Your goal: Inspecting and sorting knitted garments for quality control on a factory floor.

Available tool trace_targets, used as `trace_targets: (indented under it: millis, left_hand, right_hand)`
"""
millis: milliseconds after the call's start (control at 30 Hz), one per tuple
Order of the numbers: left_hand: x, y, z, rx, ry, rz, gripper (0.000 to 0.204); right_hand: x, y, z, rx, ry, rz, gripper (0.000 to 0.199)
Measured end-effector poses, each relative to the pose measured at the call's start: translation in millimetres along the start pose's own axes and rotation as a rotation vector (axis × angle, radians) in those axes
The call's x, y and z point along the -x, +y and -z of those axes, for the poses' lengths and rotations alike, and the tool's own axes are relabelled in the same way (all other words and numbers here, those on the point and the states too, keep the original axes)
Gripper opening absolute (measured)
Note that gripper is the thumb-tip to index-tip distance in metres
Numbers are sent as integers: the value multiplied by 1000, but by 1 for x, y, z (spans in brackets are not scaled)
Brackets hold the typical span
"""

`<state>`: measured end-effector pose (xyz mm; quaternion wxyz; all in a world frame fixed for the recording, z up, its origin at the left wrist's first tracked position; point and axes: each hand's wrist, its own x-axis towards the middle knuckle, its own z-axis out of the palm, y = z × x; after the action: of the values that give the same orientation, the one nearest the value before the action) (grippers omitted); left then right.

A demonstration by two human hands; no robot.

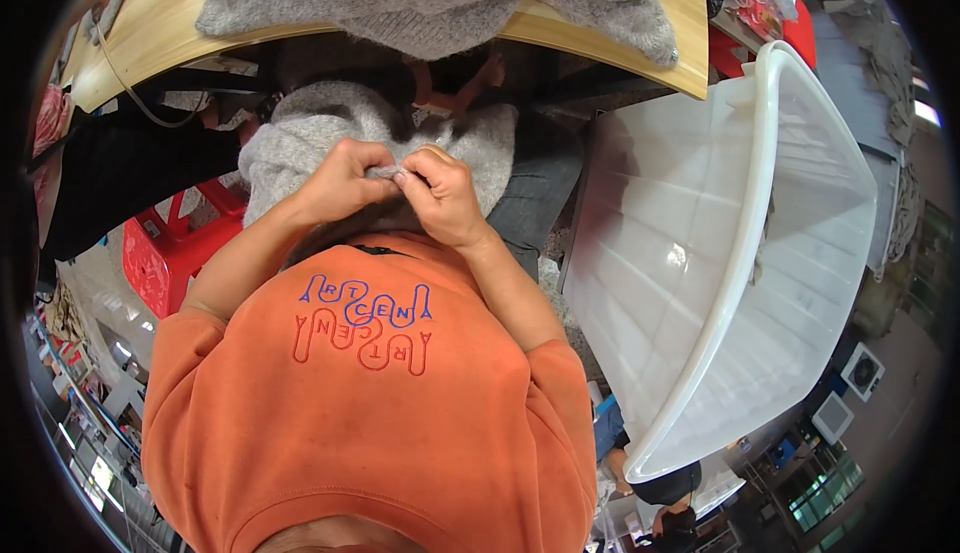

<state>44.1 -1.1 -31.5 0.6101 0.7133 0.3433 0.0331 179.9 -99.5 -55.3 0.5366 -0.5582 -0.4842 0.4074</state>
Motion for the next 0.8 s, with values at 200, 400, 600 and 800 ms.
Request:
trace_targets:
  millis: [200,400,600,800]
  left_hand:
    - [0,-1,0,407,72,65,13]
    - [-15,-10,11,669,115,66,9]
    - [-14,-7,9,845,142,69,4]
    - [-11,-7,21,924,237,108,3]
  right_hand:
    - [-2,8,5,227,421,12,5]
    - [19,12,-1,721,303,-280,38]
    - [24,69,6,672,211,-483,28]
    - [38,55,20,-894,590,-763,22]
